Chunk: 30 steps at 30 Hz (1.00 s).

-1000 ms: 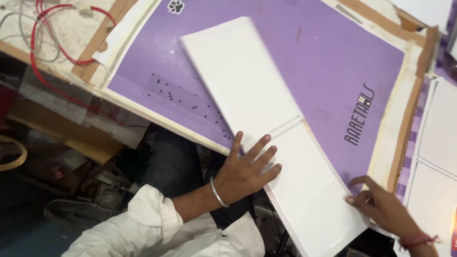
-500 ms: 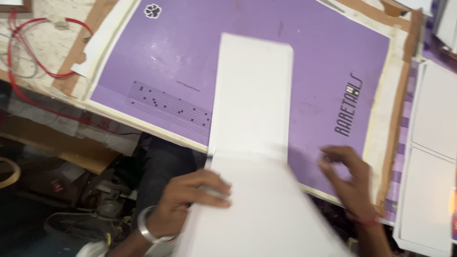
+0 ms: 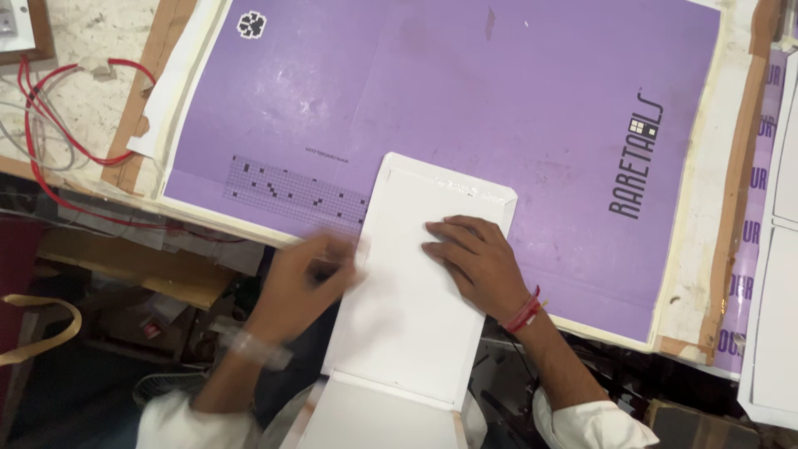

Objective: The person repeatedly folds flat white cardboard boxes on a purple work surface. They align the flaps, press the creases, and stack the finished boxes to the side. The process is repeated for multiple identical boxes.

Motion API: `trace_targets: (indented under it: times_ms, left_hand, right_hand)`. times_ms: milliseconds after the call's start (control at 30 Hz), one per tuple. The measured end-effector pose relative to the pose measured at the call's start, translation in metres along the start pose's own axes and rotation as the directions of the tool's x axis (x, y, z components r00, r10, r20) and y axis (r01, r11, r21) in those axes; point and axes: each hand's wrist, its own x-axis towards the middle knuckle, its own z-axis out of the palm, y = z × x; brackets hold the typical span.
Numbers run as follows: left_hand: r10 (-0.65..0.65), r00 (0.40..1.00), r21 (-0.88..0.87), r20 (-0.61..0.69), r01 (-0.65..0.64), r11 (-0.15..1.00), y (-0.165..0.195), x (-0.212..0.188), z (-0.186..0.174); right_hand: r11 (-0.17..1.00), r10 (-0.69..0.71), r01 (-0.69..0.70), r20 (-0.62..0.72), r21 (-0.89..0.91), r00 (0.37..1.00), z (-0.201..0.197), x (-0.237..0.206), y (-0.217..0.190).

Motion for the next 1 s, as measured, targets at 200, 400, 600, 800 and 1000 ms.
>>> trace_targets:
  times_ms: [200, 400, 600, 800, 1000]
  left_hand:
    - [0.519, 0.854, 0.799, 0.040, -0.339, 0.496, 0.013, 0.079, 0.004]
    - [0.457, 0.881, 0.803, 0.123, -0.359, 0.476, 0.014, 0.091, -0.002]
    - [0.383, 0.913, 0.802, 0.143, -0.334, 0.495, 0.025, 0.095, -0.006]
    - [-0.032, 0.969, 0.813, 0.246, -0.188, 0.551, 0.047, 0.121, -0.007]
    - [-0.138, 0.940, 0.878, 0.312, -0.230, 0.420, 0.066, 0.149, -0.002]
  right_hand:
    - [1.000, 0.020, -0.019, 0.033, -0.018, 0.999, 0.003, 0.000, 0.002]
    - [1.000, 0.027, -0.027, 0.030, 0.001, 0.999, 0.003, 0.001, 0.002]
    - [1.000, 0.027, -0.027, 0.071, -0.010, 0.997, 0.005, 0.001, 0.003]
    - [0.999, 0.052, -0.051, 0.063, -0.015, 0.997, 0.006, 0.000, 0.001]
    - [1.000, 0.026, -0.026, 0.010, 0.005, 1.000, 0.003, -0.001, 0.003]
